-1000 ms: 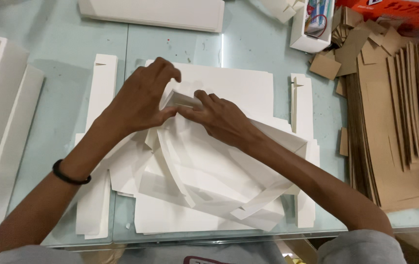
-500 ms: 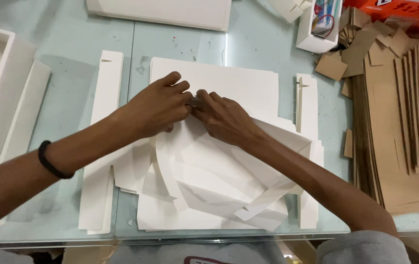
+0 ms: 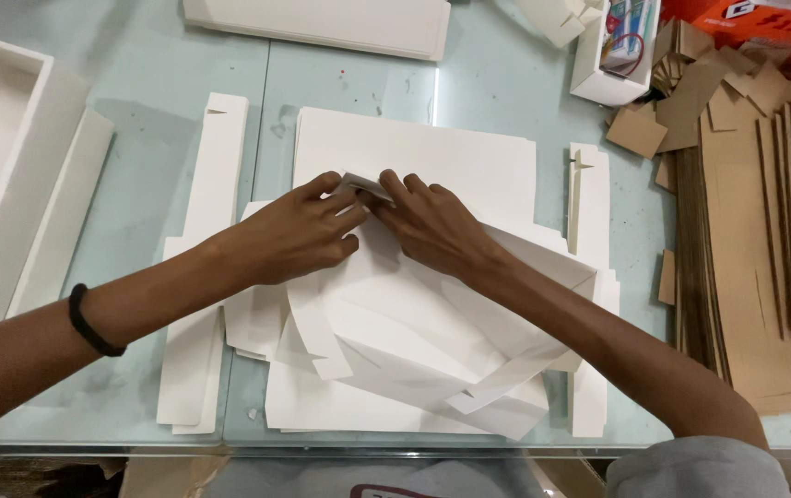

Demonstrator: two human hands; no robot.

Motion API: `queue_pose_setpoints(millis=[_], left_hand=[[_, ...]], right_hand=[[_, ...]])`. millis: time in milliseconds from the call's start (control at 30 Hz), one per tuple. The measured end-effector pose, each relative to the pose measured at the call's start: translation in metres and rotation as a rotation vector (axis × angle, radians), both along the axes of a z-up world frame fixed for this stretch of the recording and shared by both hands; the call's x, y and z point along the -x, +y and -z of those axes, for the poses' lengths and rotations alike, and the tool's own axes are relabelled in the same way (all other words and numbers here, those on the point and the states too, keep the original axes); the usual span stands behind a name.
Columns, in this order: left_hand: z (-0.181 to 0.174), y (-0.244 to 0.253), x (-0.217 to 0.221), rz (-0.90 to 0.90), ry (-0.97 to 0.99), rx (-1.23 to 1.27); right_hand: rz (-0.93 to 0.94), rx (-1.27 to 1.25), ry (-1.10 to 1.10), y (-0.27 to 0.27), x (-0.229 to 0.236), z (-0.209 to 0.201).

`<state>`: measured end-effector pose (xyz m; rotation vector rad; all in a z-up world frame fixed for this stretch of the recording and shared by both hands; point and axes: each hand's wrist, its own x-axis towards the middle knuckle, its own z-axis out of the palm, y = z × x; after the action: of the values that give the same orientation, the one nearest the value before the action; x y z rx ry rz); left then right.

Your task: The person folds white cardboard box blanks into rectangular boxes by hand. They fold the side flaps, insert small cardboard tabs into slots to secure the shape, and stack the finished boxes on the table.

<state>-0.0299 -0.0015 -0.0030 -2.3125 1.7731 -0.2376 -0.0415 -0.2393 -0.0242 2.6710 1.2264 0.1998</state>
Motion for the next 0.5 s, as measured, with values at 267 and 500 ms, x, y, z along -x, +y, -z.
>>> queue_pose_setpoints(millis=[267, 500], left_hand=[[-0.003, 0.013, 0.001, -0.121, -0.037, 0.194], [0.020, 0.014, -0.007, -0.406, -0.029, 0.225]], right_hand=[[0.017, 0.021, 0.019, -0.003, -0.001, 0.011], [0.047, 0.020, -0.027, 0.000, -0.003, 0.010]])
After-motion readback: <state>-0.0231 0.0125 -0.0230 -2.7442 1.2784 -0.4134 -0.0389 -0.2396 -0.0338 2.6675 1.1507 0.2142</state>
